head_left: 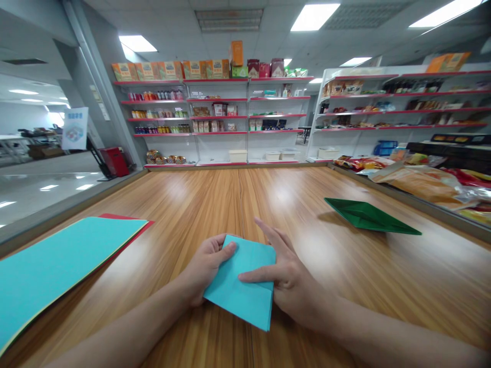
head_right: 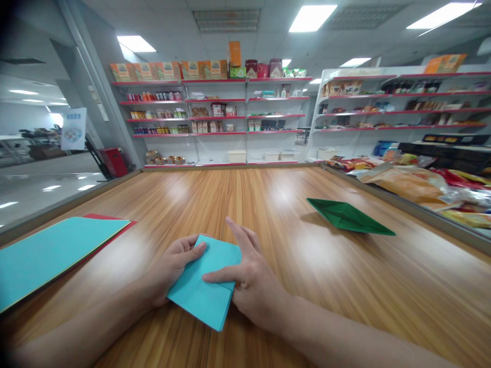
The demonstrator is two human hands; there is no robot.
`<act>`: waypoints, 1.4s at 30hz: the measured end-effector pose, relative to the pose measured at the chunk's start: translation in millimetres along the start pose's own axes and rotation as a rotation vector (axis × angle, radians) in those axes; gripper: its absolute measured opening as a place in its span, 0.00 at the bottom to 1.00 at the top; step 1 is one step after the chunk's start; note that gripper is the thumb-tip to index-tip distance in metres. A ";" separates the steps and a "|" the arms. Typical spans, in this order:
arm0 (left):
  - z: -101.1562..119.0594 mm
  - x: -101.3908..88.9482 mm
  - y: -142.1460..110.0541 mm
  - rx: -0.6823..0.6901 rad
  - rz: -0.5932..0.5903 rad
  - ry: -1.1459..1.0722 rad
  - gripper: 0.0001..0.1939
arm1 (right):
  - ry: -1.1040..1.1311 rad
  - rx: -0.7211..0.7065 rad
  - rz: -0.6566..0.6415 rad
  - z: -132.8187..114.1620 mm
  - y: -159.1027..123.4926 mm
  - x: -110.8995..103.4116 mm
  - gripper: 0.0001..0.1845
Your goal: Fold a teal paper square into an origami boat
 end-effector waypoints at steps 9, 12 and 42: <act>2.0 5.6 -4.2 -0.038 -0.073 -0.097 0.24 | -0.050 0.048 0.097 8.3 -2.7 -0.1 0.19; 3.5 7.4 -4.3 -0.040 -0.177 -0.159 0.25 | -0.050 0.059 0.076 12.3 -1.7 -1.6 0.21; -4.6 3.4 -5.1 -0.058 -0.198 0.069 0.17 | 0.882 0.625 -0.056 40.5 -0.8 14.3 0.24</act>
Point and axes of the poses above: each hand's wrist, its own y-axis towards the middle knuckle, its own x-axis out of the palm, z = x × y, the point moved 3 cm from there along y, towards the middle knuckle, and after that the axes turned 7 degrees about -y, right-handed, at the moved point
